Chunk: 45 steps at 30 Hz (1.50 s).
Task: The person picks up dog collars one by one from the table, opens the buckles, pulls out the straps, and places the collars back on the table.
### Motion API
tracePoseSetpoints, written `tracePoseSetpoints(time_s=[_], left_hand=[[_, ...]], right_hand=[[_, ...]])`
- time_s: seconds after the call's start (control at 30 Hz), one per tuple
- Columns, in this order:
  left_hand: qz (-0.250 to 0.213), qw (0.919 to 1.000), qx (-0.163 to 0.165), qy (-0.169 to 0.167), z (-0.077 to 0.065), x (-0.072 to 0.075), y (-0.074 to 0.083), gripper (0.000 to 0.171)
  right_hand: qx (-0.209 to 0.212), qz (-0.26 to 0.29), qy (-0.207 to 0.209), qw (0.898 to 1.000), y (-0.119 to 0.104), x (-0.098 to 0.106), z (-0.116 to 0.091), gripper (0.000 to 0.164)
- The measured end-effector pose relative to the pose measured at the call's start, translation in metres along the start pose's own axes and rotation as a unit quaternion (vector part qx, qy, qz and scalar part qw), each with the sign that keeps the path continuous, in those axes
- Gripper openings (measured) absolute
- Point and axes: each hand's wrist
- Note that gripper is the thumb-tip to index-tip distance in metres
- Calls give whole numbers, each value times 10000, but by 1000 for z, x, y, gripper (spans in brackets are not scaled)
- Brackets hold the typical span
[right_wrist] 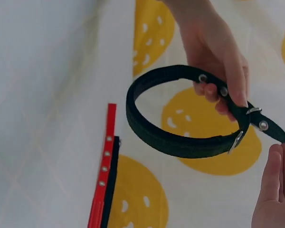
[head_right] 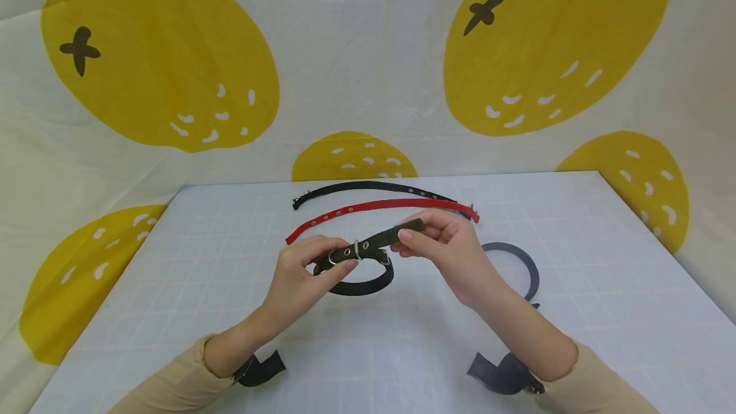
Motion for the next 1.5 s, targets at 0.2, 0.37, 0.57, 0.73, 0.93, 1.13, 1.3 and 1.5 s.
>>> tracePoseSetpoints(time_s=[0.2, 0.37, 0.57, 0.73, 0.93, 1.13, 1.3, 1.5], left_hand=[[-130, 9993, 279, -221, 0, -2, 5, 16], [-125, 9986, 385, -336, 2, -4, 6, 17], [-254, 9976, 562, -302, 1, -3, 6, 17], [-479, 9956, 725, -339, 0, -3, 5, 17], [-584, 9925, 963, -467, 0, -4, 7, 20], [-600, 9910, 1057, -553, -2, -4, 7, 22], [-519, 9908, 1040, -688, -1, -2, 7, 25], [79, 9962, 668, -547, -2, 4, 2, 34]], right_hand=[[231, -329, -337, 9986, 2, 1, 3, 23], [78, -347, -476, 9982, 7, -1, 5, 23], [-152, -834, -216, 9962, 11, 0, 4, 19], [-502, -1558, -455, 9855, 19, 3, 2, 16], [-532, -2336, -907, 9666, 29, 2, -1, 20], [-234, -2569, -1155, 9592, 31, 0, -2, 18], [-197, -2650, -1083, 9579, 31, -1, -2, 16], [-198, -2700, -935, 9581, 32, 2, -2, 15]])
Point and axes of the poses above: each hand's wrist, its own z-axis towards the middle knuckle, its own x-axis out of the back of the hand, y = z × x, and after that the axes turned 12 degrees about x, right-handed
